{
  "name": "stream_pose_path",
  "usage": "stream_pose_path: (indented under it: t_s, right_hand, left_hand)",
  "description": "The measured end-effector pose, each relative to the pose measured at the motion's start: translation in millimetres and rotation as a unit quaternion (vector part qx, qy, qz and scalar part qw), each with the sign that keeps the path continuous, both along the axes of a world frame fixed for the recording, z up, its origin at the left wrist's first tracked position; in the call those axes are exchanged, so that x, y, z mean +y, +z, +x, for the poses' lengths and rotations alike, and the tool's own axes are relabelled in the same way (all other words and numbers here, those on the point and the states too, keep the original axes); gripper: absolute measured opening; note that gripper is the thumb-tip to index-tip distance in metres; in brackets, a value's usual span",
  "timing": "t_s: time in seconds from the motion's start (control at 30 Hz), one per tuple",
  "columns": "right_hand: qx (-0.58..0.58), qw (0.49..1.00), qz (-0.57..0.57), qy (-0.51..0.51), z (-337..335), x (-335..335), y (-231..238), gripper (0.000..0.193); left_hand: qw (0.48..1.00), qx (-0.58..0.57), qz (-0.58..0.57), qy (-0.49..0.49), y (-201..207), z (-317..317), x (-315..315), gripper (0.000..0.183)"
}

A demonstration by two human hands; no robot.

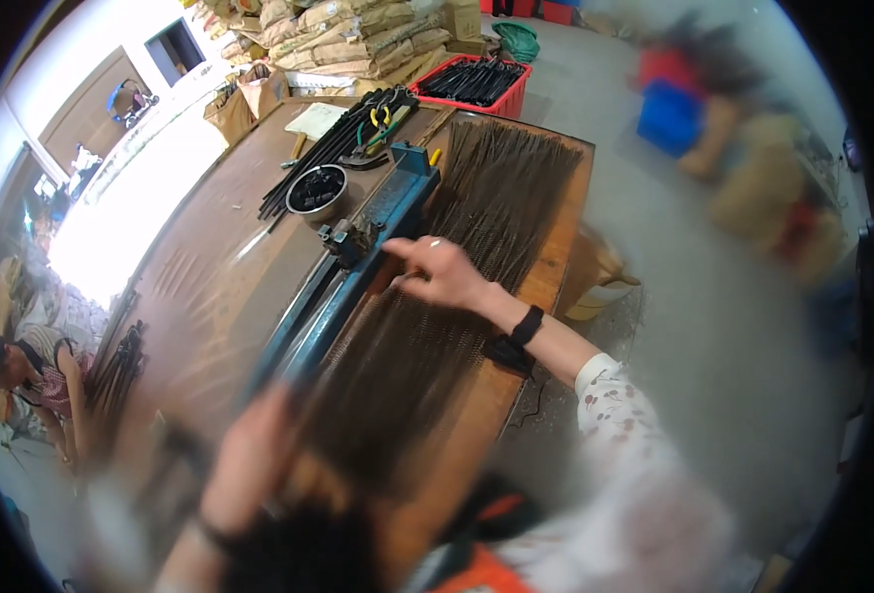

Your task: Cutting and trimming thin black rods using a manual desktop cutting machine.

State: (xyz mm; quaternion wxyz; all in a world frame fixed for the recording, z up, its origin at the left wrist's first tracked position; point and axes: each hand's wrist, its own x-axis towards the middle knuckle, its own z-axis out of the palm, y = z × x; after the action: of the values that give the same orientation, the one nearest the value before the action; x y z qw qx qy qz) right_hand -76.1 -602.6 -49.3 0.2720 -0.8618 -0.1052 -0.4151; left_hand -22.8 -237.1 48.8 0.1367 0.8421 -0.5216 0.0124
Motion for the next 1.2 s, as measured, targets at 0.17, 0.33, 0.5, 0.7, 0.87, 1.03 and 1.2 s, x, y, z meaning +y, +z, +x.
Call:
stream_pose_path:
  t_s: [0.17, 0.33, 0.5, 0.7, 0.87, 1.03, 1.2]
  right_hand:
    - [0.161, 0.984, -0.065, 0.05, -19.4, 43.2, -0.2, 0.045]
    - [0.181, 0.936, 0.154, 0.261, -28.6, 93.3, 11.5, 0.023]
    - [0.052, 0.97, 0.067, 0.228, -3.5, 146.8, 5.5, 0.024]
    - [0.012, 0.989, -0.06, 0.136, -3.5, 132.2, 18.4, 0.038]
    - [-0.068, 0.979, -0.017, 0.19, 9.5, 173.9, 25.3, 0.033]
    - [-0.063, 0.952, 0.004, 0.3, 16.4, 219.5, 27.5, 0.026]
    - [0.062, 0.97, -0.022, 0.234, 14.6, 204.1, 38.3, 0.03]
  left_hand:
    - [0.989, -0.001, 0.108, 0.1, 28.6, -1.3, 28.2, 0.041]
    - [0.99, -0.051, 0.085, 0.103, 30.8, -0.5, 58.4, 0.047]
    - [0.991, -0.056, 0.091, 0.077, 28.2, -23.2, 55.0, 0.043]
    - [0.979, -0.148, 0.068, 0.122, 38.2, -20.7, 98.1, 0.043]
    - [0.977, -0.171, 0.06, 0.114, 36.1, -29.9, 106.6, 0.049]
    - [0.969, -0.211, 0.057, 0.112, 30.2, -35.2, 131.0, 0.055]
    - [0.953, -0.243, 0.032, 0.176, 31.8, -27.6, 165.0, 0.054]
